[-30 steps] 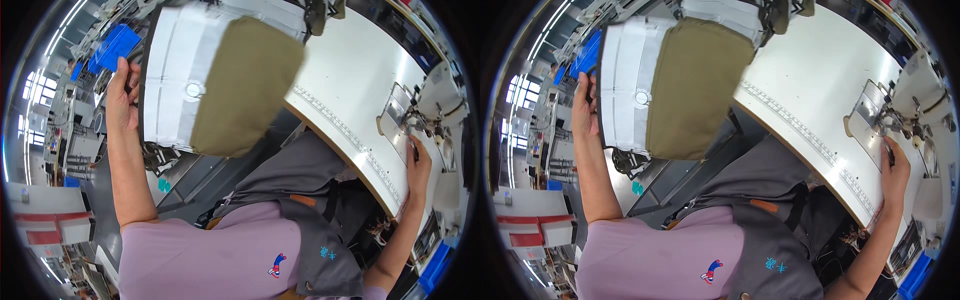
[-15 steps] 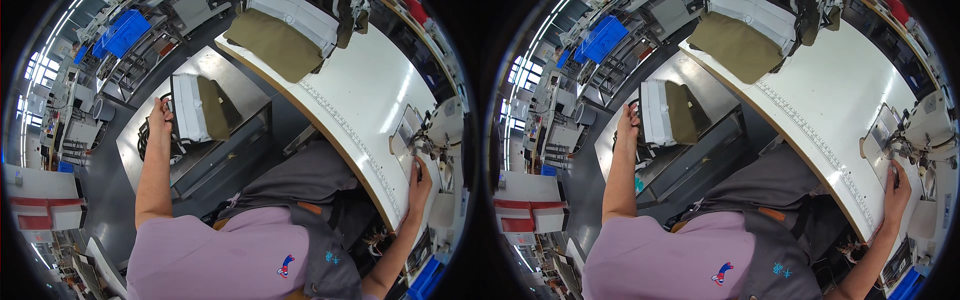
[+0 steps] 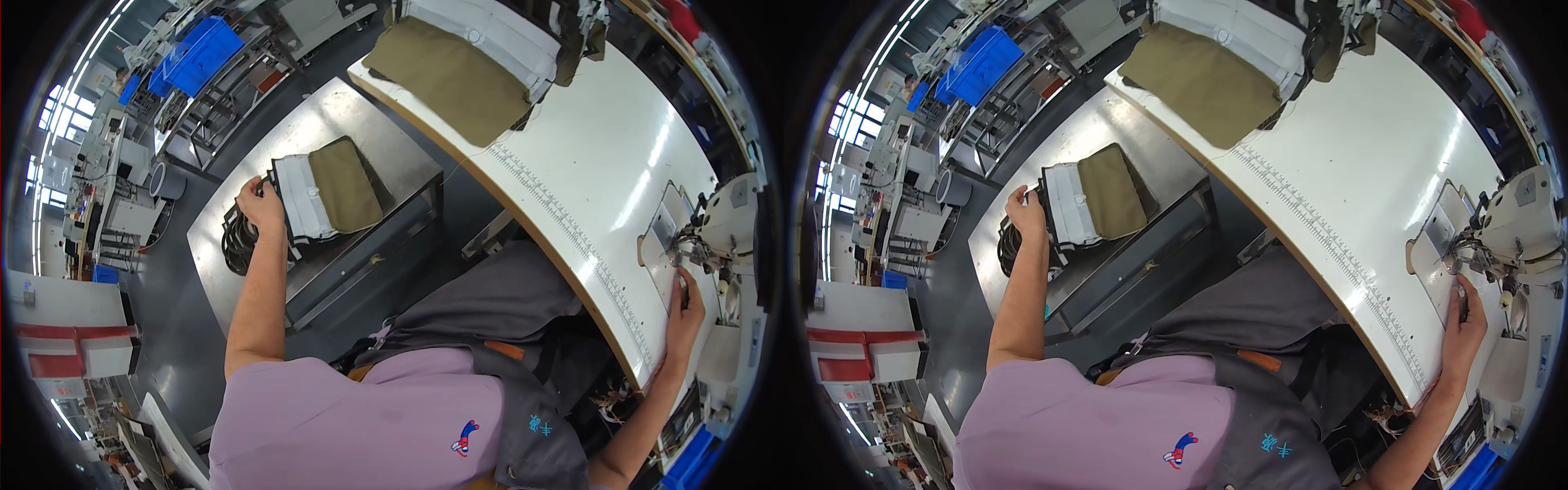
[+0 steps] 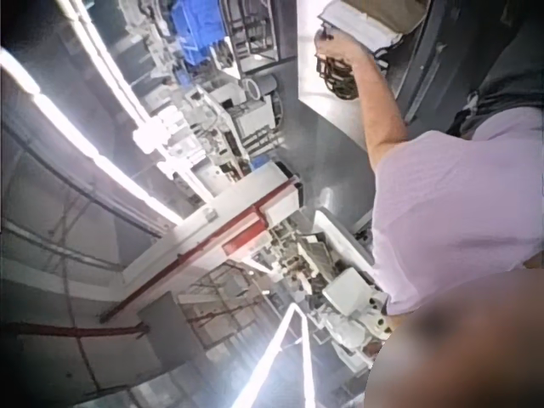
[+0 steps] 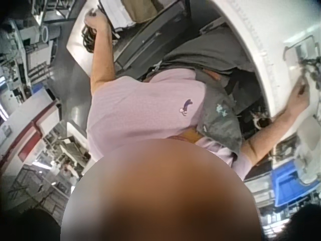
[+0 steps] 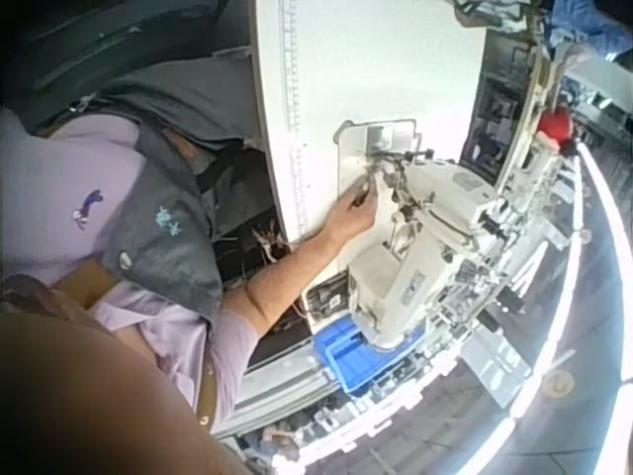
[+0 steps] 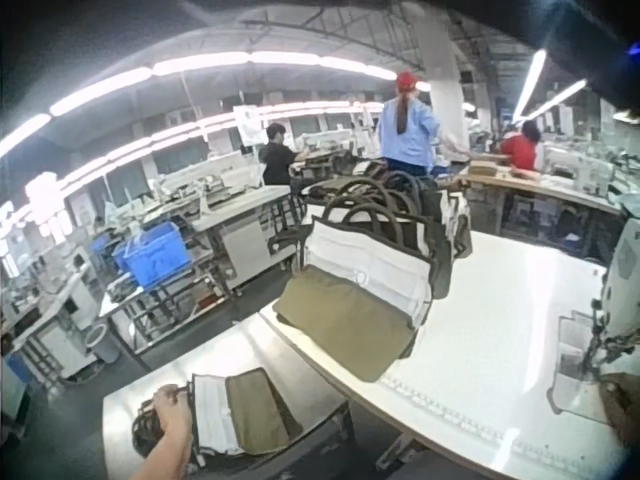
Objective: Sewing and trimming edges of fabric bags using an industrial sewing machine and scissors.
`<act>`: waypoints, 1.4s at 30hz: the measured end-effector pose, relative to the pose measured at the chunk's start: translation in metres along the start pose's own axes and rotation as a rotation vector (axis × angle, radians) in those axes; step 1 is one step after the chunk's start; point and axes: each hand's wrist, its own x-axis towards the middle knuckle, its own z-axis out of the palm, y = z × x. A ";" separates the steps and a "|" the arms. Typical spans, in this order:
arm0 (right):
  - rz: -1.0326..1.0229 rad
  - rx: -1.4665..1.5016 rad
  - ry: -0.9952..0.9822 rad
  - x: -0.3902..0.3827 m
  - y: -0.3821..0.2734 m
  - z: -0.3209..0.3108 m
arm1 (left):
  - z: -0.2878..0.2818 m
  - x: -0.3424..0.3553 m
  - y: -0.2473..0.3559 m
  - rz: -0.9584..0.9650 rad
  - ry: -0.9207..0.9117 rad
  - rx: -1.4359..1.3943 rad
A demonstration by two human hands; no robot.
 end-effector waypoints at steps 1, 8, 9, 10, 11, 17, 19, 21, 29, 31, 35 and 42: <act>0.039 -0.025 -0.026 -0.001 -0.005 -0.001 | -0.003 0.000 0.024 0.109 0.011 -0.138; -0.105 0.007 0.100 -0.006 -0.020 0.003 | -0.018 -0.025 0.262 0.767 -0.214 -0.714; -0.065 0.015 0.096 -0.008 -0.029 0.001 | -0.018 -0.029 0.292 0.881 -0.257 -0.750; -0.060 0.015 0.113 -0.007 -0.031 0.000 | -0.015 -0.031 0.317 0.995 -0.298 -0.783; -0.059 0.004 0.110 -0.007 -0.031 -0.002 | -0.013 -0.032 0.340 1.006 -0.293 -0.796; -0.116 -0.030 0.195 -0.006 -0.013 -0.007 | 0.002 -0.037 0.416 1.148 -0.353 -0.413; -0.070 -0.024 0.139 -0.007 -0.019 -0.010 | 0.004 -0.039 0.425 1.068 -0.362 -0.461; -0.086 -0.013 0.151 -0.007 -0.015 -0.008 | 0.002 -0.039 0.430 1.067 -0.247 -0.527; -0.094 -0.006 0.148 -0.007 -0.021 -0.010 | -0.011 -0.038 0.443 1.567 -0.262 -0.219; -0.119 -0.014 0.155 -0.007 -0.017 -0.008 | -0.020 -0.038 0.438 1.526 -0.273 -0.192; -0.076 0.007 0.138 -0.005 -0.028 -0.008 | -0.026 -0.037 0.399 1.436 -0.275 -0.206; -0.077 -0.039 0.165 -0.012 -0.019 -0.010 | -0.126 -0.015 0.393 1.249 -0.467 -0.450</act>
